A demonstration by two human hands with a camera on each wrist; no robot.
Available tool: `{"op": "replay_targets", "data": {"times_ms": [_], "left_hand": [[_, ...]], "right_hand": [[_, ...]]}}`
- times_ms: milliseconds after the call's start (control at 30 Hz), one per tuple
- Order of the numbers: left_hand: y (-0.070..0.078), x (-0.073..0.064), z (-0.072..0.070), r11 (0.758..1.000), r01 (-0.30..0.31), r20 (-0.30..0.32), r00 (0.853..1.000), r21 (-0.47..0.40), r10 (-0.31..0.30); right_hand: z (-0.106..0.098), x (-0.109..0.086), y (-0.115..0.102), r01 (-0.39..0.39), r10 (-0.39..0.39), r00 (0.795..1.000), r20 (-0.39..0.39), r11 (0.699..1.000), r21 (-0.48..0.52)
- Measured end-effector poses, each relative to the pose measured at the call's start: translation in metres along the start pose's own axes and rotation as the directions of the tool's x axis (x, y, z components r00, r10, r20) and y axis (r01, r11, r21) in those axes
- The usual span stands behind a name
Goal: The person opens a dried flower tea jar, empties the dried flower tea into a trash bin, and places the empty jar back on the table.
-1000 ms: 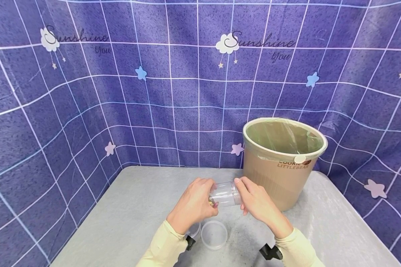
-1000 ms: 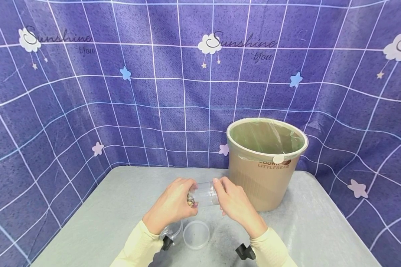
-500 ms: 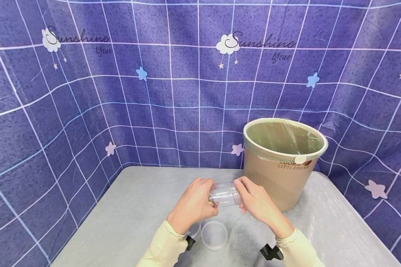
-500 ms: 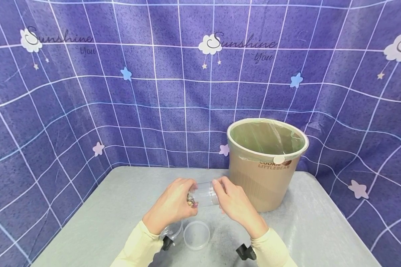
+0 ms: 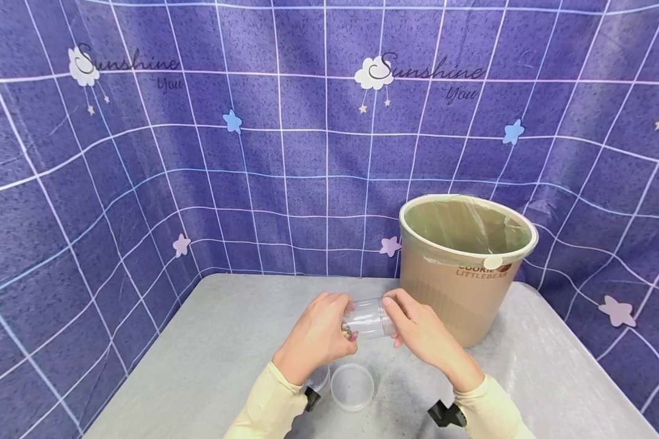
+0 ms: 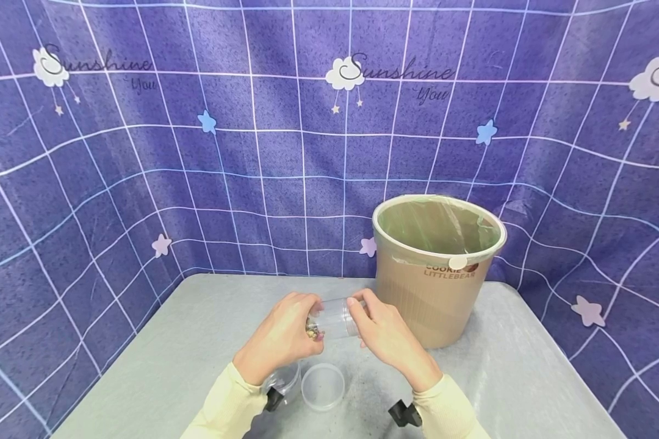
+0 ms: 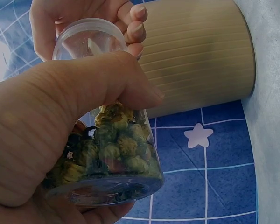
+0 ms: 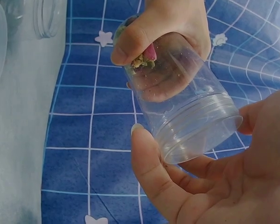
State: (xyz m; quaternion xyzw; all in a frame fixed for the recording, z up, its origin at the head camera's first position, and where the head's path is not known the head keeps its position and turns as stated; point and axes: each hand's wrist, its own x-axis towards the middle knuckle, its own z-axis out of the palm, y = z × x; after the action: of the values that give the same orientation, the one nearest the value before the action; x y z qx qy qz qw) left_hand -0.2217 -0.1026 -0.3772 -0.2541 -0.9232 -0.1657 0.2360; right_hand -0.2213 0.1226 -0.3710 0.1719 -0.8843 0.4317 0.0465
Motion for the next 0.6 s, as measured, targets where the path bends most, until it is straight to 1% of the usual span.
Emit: {"op": "replay_targets", "data": {"times_ms": [300, 600], "left_hand": [[-0.0011, -0.0005, 0.0009, 1.000, -0.004, -0.009, 1.000, 0.004, 0.004], [-0.0023, 0.0001, 0.0007, 1.000, -0.003, -0.006, 1.000, -0.003, 0.003]], "right_hand": [[-0.0013, 0.0007, -0.0007, 0.031, -0.031, 0.999, 0.015, 0.999, -0.005], [-0.0023, 0.0003, -0.0009, 0.053, -0.053, 0.998, 0.018, 0.999, -0.001]]}}
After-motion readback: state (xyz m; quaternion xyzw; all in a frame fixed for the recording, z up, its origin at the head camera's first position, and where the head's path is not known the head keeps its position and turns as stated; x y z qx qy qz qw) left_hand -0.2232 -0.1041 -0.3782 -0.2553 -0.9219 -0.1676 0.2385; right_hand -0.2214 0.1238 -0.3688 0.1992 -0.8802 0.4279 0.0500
